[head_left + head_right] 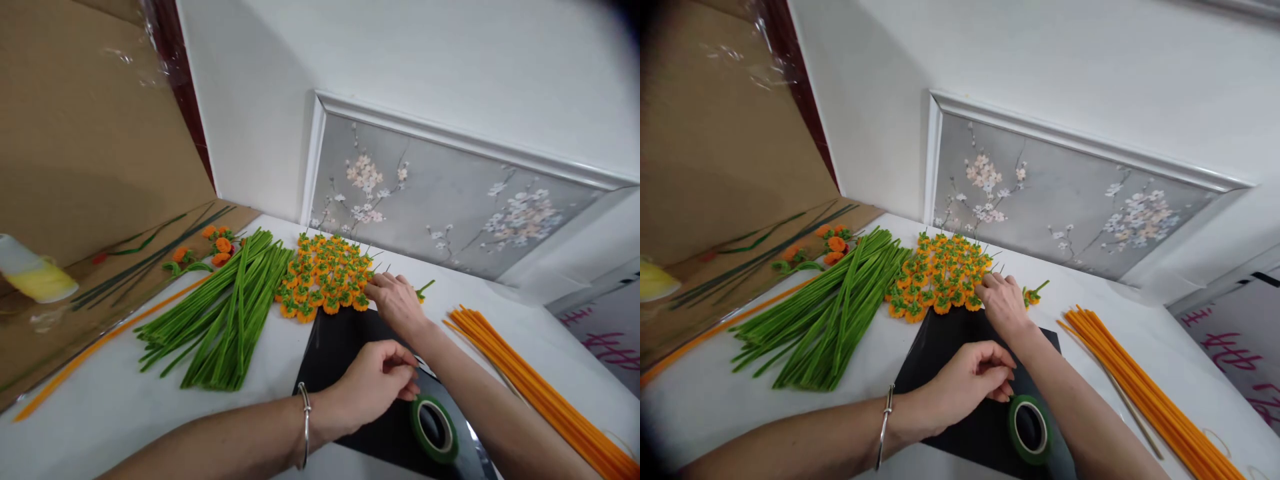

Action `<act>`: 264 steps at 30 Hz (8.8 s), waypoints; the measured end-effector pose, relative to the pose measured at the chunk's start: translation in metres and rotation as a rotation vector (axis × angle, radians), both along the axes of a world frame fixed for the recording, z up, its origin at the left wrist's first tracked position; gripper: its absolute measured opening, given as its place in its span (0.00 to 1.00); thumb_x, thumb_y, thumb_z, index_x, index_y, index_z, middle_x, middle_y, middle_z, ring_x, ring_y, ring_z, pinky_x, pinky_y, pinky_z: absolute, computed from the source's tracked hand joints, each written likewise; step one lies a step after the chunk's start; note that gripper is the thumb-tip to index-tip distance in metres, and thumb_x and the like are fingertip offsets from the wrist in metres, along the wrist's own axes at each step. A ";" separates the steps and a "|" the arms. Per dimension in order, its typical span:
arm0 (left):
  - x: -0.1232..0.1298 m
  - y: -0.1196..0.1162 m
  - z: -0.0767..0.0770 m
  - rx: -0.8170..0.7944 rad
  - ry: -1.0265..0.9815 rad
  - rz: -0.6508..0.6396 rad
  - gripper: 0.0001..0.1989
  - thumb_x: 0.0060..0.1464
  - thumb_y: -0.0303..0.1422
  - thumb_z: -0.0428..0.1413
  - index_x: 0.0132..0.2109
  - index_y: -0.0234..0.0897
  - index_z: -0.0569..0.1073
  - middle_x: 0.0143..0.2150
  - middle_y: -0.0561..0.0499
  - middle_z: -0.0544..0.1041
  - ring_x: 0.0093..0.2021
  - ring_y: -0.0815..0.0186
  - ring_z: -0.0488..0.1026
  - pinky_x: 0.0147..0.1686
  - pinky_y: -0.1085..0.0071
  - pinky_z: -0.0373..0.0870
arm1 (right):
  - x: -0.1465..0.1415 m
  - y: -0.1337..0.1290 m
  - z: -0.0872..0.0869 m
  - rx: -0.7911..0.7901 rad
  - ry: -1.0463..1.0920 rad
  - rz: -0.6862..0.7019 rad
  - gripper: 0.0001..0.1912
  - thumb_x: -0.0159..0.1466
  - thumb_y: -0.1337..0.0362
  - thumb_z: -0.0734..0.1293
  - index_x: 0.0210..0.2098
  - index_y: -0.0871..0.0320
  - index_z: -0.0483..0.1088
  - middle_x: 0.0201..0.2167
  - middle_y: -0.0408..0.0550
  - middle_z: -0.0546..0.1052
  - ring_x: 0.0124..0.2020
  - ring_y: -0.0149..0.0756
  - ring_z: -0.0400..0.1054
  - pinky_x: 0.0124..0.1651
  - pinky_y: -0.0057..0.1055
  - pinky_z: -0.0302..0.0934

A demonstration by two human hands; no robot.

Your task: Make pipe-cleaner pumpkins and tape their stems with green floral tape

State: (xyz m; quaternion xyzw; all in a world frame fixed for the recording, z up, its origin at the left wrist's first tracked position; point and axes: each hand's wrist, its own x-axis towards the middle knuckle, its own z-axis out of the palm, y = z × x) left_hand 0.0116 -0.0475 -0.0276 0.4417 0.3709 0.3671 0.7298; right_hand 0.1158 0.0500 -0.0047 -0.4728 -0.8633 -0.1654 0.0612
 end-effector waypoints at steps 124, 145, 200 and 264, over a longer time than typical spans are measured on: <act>-0.020 0.040 0.026 0.246 0.222 -0.244 0.07 0.54 0.30 0.57 0.41 0.38 0.72 0.38 0.50 0.75 0.39 0.66 0.71 0.39 0.73 0.65 | 0.062 -0.119 -0.013 -0.457 1.206 -0.204 0.07 0.66 0.61 0.60 0.33 0.55 0.65 0.21 0.41 0.69 0.22 0.30 0.64 0.25 0.26 0.57; -0.014 0.034 0.024 0.391 0.297 -0.283 0.05 0.56 0.27 0.52 0.40 0.37 0.70 0.37 0.51 0.74 0.38 0.67 0.72 0.39 0.72 0.67 | 0.058 -0.122 -0.004 -0.432 1.035 -0.139 0.08 0.62 0.69 0.61 0.29 0.57 0.70 0.23 0.43 0.71 0.23 0.30 0.62 0.26 0.26 0.55; -0.008 0.022 0.017 0.638 0.532 -0.064 0.05 0.55 0.28 0.53 0.37 0.35 0.74 0.37 0.49 0.78 0.37 0.65 0.75 0.37 0.71 0.72 | 0.047 -0.121 -0.009 -0.301 1.092 -0.209 0.06 0.59 0.69 0.63 0.26 0.58 0.69 0.19 0.40 0.68 0.19 0.27 0.59 0.23 0.24 0.54; 0.005 0.022 0.016 0.775 0.624 0.154 0.13 0.57 0.31 0.52 0.25 0.34 0.71 0.34 0.50 0.68 0.33 0.69 0.68 0.31 0.74 0.64 | 0.027 -0.108 -0.021 -0.117 0.989 -0.321 0.11 0.60 0.70 0.61 0.27 0.59 0.74 0.24 0.47 0.75 0.25 0.33 0.66 0.31 0.28 0.58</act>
